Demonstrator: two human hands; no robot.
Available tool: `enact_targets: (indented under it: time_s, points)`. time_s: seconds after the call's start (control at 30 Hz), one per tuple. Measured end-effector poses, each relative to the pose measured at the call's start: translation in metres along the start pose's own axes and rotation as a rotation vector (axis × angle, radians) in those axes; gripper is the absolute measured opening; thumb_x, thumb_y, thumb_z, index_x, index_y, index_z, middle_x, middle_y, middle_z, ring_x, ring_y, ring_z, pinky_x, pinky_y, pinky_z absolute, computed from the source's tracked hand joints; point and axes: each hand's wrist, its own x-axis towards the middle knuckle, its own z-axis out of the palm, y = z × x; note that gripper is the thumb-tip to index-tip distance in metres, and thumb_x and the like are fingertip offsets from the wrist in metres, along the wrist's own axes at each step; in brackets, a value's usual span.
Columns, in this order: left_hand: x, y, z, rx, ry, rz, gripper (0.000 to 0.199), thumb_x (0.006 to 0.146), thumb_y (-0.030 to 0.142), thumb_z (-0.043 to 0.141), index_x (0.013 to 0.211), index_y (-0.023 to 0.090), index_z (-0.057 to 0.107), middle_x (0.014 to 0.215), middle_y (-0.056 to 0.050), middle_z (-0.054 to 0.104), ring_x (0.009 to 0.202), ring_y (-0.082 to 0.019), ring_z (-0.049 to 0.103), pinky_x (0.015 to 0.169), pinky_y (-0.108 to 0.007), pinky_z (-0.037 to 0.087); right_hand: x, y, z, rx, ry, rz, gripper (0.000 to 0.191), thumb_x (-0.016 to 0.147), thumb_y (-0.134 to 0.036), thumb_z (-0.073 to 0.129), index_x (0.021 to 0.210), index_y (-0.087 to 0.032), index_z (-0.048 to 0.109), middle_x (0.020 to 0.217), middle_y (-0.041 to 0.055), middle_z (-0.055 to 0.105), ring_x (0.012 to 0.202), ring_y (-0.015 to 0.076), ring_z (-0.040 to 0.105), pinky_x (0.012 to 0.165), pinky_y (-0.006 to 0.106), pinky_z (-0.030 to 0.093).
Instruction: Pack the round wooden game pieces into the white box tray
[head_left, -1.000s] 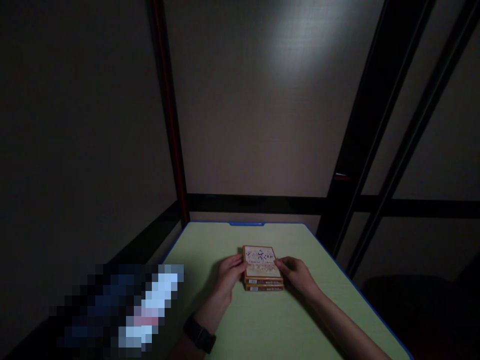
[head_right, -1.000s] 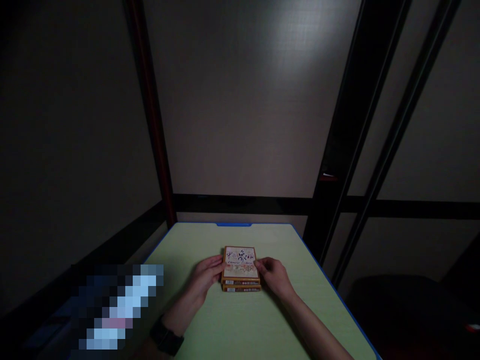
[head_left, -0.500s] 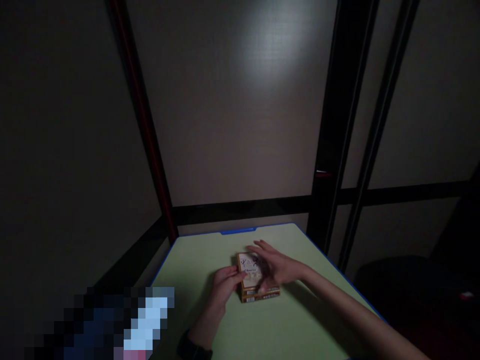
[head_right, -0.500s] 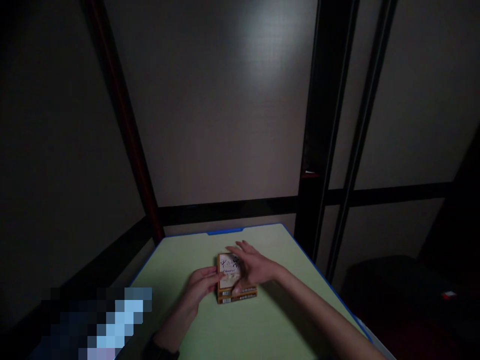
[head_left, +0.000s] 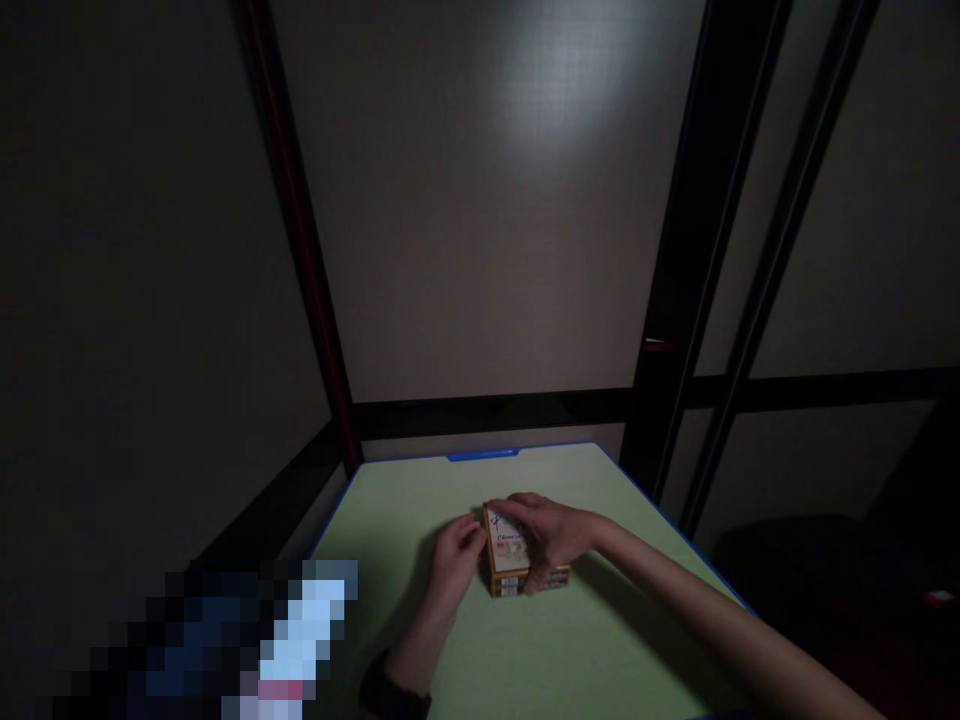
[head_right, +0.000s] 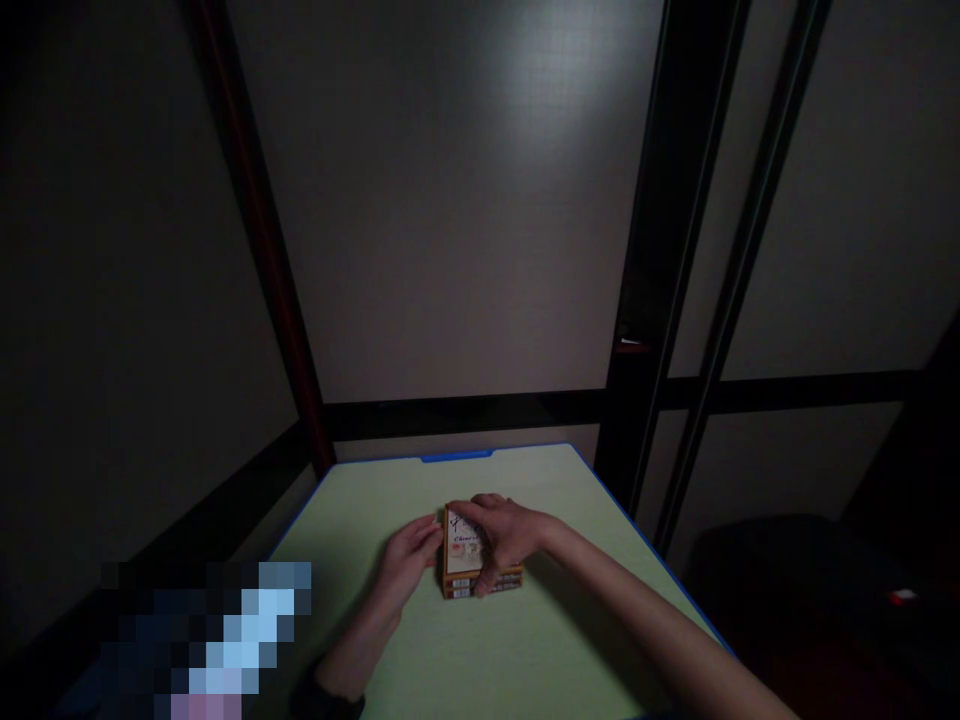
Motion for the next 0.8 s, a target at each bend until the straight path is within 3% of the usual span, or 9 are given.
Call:
enact_targets:
  time_s: [0.23,0.4,0.47,0.5,0.6,0.67,0.8]
  points:
    - [0.007,-0.007,-0.002,0.009,-0.048,-0.008,0.023,0.072,0.012,0.075,0.094,0.013,0.074,0.114,-0.015,0.072,0.113,-0.028,0.065,0.102,-0.041,0.049,0.005,-0.001,-0.002,0.013,-0.034,-0.018,0.135,0.040,-0.054,0.090,0.154,-0.018,0.027,0.144,0.0183,0.042,0.133,0.0409,0.037,0.113,0.049,0.029]
    - [0.016,-0.016,-0.004,0.040,-0.140,0.029,0.050,0.063,0.009,0.076,0.112,0.014,0.069,0.129,-0.016,0.064,0.126,-0.030,0.056,0.112,-0.043,0.040,-0.001,0.006,-0.003,0.051,-0.044,-0.021,0.137,0.041,-0.059,0.089,0.155,-0.019,0.025,0.156,0.0212,0.029,0.143,0.0442,0.021,0.116,0.057,0.018]
    - [0.021,-0.014,-0.009,0.085,-0.169,0.017,0.068,0.060,0.006,0.075,0.125,0.016,0.062,0.140,-0.016,0.056,0.133,-0.031,0.050,0.114,-0.043,0.036,-0.005,0.009,-0.002,0.097,0.047,-0.060,0.129,0.044,-0.060,0.088,0.153,-0.022,0.030,0.158,0.0193,0.027,0.145,0.0437,0.018,0.115,0.060,0.018]
    - [0.022,-0.012,-0.011,0.116,-0.181,0.003,0.073,0.060,0.006,0.073,0.131,0.018,0.058,0.144,-0.015,0.052,0.136,-0.032,0.046,0.115,-0.043,0.035,-0.007,0.010,0.000,0.130,0.142,-0.088,0.120,0.049,-0.059,0.087,0.151,-0.022,0.036,0.156,0.0183,0.032,0.144,0.0419,0.024,0.115,0.059,0.021]
    - [0.023,-0.003,-0.017,0.239,-0.228,-0.017,0.076,0.067,0.013,0.067,0.140,0.023,0.049,0.153,-0.011,0.042,0.144,-0.032,0.031,0.118,-0.045,0.029,-0.007,0.006,0.008,0.183,0.519,-0.088,0.069,0.074,-0.054,0.074,0.131,-0.020,0.059,0.134,0.0156,0.059,0.125,0.0332,0.053,0.107,0.051,0.039]
    - [0.019,0.005,-0.018,0.337,-0.307,0.015,0.079,0.071,0.022,0.068,0.145,0.024,0.042,0.157,-0.008,0.035,0.148,-0.032,0.022,0.120,-0.046,0.021,-0.004,0.003,0.015,0.154,0.653,-0.068,0.047,0.083,-0.051,0.066,0.119,-0.019,0.066,0.121,0.0140,0.066,0.120,0.0320,0.057,0.104,0.051,0.042]
    - [0.006,0.013,-0.017,0.485,-0.621,0.191,0.116,0.061,0.038,0.082,0.155,0.022,0.016,0.161,-0.010,0.024,0.148,-0.033,0.020,0.122,-0.046,0.016,0.000,0.004,0.029,0.110,0.601,-0.144,0.065,0.074,-0.055,0.074,0.124,-0.015,0.062,0.126,0.0171,0.063,0.129,0.0372,0.049,0.106,0.055,0.039]
